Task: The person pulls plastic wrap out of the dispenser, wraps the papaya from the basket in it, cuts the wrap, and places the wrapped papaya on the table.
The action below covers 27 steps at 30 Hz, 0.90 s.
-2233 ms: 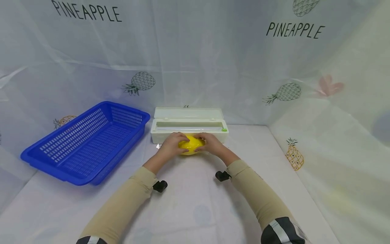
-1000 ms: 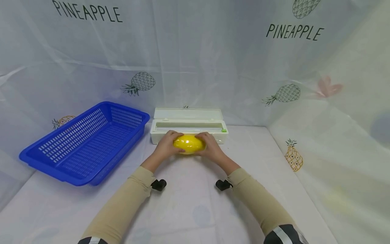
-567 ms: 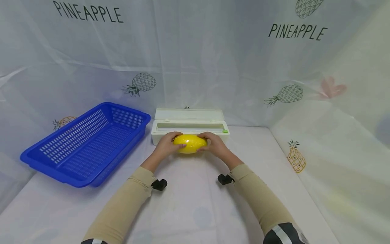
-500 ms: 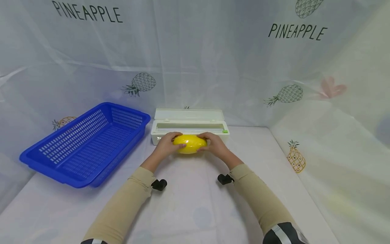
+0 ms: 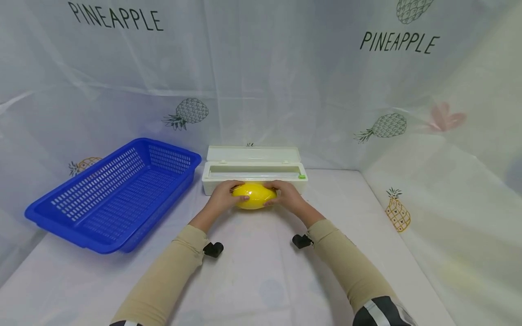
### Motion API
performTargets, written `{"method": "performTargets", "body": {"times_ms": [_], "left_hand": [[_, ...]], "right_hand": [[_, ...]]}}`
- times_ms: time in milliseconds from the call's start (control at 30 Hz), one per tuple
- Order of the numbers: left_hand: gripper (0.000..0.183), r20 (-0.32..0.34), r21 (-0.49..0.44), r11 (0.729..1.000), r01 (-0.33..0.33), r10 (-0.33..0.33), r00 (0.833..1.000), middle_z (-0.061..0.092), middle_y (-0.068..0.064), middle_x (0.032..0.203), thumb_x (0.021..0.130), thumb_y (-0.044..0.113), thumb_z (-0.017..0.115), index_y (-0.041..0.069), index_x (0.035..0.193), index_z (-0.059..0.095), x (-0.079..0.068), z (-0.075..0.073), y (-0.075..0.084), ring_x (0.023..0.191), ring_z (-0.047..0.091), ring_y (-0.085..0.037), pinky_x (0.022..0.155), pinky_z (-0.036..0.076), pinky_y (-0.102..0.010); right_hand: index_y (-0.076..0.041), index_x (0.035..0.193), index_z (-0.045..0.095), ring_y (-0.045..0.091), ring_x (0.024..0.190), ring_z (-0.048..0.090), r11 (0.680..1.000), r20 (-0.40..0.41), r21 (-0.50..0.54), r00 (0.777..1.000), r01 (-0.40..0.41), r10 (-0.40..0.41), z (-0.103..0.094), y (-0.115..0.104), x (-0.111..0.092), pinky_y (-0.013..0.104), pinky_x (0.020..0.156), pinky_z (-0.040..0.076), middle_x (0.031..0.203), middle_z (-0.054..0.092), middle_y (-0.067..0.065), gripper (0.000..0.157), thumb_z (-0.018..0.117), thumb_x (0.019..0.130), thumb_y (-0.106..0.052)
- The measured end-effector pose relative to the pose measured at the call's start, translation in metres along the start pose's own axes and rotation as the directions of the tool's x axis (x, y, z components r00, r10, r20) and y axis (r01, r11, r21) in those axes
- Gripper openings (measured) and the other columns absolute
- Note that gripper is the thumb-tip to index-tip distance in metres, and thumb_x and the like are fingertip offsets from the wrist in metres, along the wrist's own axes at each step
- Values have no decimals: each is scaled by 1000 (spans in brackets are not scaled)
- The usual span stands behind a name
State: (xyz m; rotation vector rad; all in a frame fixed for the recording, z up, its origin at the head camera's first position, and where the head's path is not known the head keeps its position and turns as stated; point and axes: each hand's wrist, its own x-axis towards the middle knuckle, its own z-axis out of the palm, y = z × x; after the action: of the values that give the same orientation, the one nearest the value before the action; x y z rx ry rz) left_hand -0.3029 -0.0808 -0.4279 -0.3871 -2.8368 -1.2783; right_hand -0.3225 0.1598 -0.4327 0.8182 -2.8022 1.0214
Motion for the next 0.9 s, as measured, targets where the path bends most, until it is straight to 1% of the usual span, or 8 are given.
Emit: {"method": "performTargets", "body": {"times_ms": [233, 367, 467, 567, 633, 700, 800, 900], "left_hand": [[56, -14, 24, 999, -24, 25, 1000, 55, -13, 136, 85, 25, 78, 6, 133, 59, -2, -3, 0, 129, 45, -34, 111, 31, -47], [56, 4, 20, 999, -31, 30, 1000, 56, -14, 136, 84, 25, 78, 5, 133, 59, -4, -3, 1, 129, 45, -35, 111, 31, -48], [57, 24, 28, 1000, -4, 4, 1000, 55, -13, 137, 85, 25, 78, 6, 134, 58, -7, -1, 0, 130, 45, -35, 110, 32, -49], [59, 17, 44, 998, 38, -39, 999, 54, -12, 138, 83, 25, 79, 8, 135, 58, -10, -1, 1, 130, 44, -34, 111, 31, -49], [60, 11, 53, 997, 47, -48, 999, 54, -13, 138, 82, 24, 80, 7, 135, 58, -10, -2, 2, 131, 43, -34, 111, 30, -49], [61, 25, 69, 997, 34, -36, 999, 53, -14, 138, 82, 24, 81, 6, 135, 57, -10, -3, 4, 131, 43, -35, 111, 30, -49], [64, 61, 100, 995, -4, -2, 998, 52, -17, 137, 81, 24, 81, 4, 136, 56, -8, -5, 9, 129, 43, -36, 111, 30, -50], [66, 77, 138, 990, -16, 6, 997, 51, -17, 136, 80, 27, 82, 4, 136, 56, -8, -4, 10, 127, 44, -35, 110, 32, -49]], "right_hand": [[-8, 127, 62, 24, 124, 52, 998, 7, -17, 998, -60, 61, 4, -5, 1, 39, 108, 38, 131, 60, 5, 61, 86, 73, -23], [-5, 129, 60, 26, 125, 50, 993, 35, -101, 997, -59, 63, 5, -11, -2, 40, 109, 36, 133, 58, 8, 64, 86, 74, -23], [-3, 129, 60, 27, 123, 49, 987, 51, -150, 997, -51, 59, 5, -16, -7, 39, 108, 37, 132, 53, 9, 64, 85, 76, -26], [-4, 127, 63, 26, 116, 50, 989, 25, -132, 998, -60, 63, 6, -21, -9, 38, 104, 41, 125, 51, 8, 57, 80, 81, -32], [-5, 125, 65, 25, 112, 50, 990, -9, -124, 998, -66, 66, 7, -24, -9, 38, 101, 43, 120, 52, 7, 53, 78, 83, -34], [-6, 123, 67, 25, 110, 51, 989, -41, -123, 996, -78, 73, 7, -26, -9, 39, 99, 43, 117, 55, 6, 50, 77, 83, -34], [-7, 120, 68, 24, 107, 51, 989, -71, -105, 993, -103, 96, 5, -27, -10, 38, 96, 44, 114, 58, 6, 47, 80, 81, -31], [-8, 120, 67, 23, 104, 52, 991, -65, -71, 992, -116, 111, 5, -27, -12, 37, 93, 46, 113, 58, 4, 47, 81, 81, -30]]}}
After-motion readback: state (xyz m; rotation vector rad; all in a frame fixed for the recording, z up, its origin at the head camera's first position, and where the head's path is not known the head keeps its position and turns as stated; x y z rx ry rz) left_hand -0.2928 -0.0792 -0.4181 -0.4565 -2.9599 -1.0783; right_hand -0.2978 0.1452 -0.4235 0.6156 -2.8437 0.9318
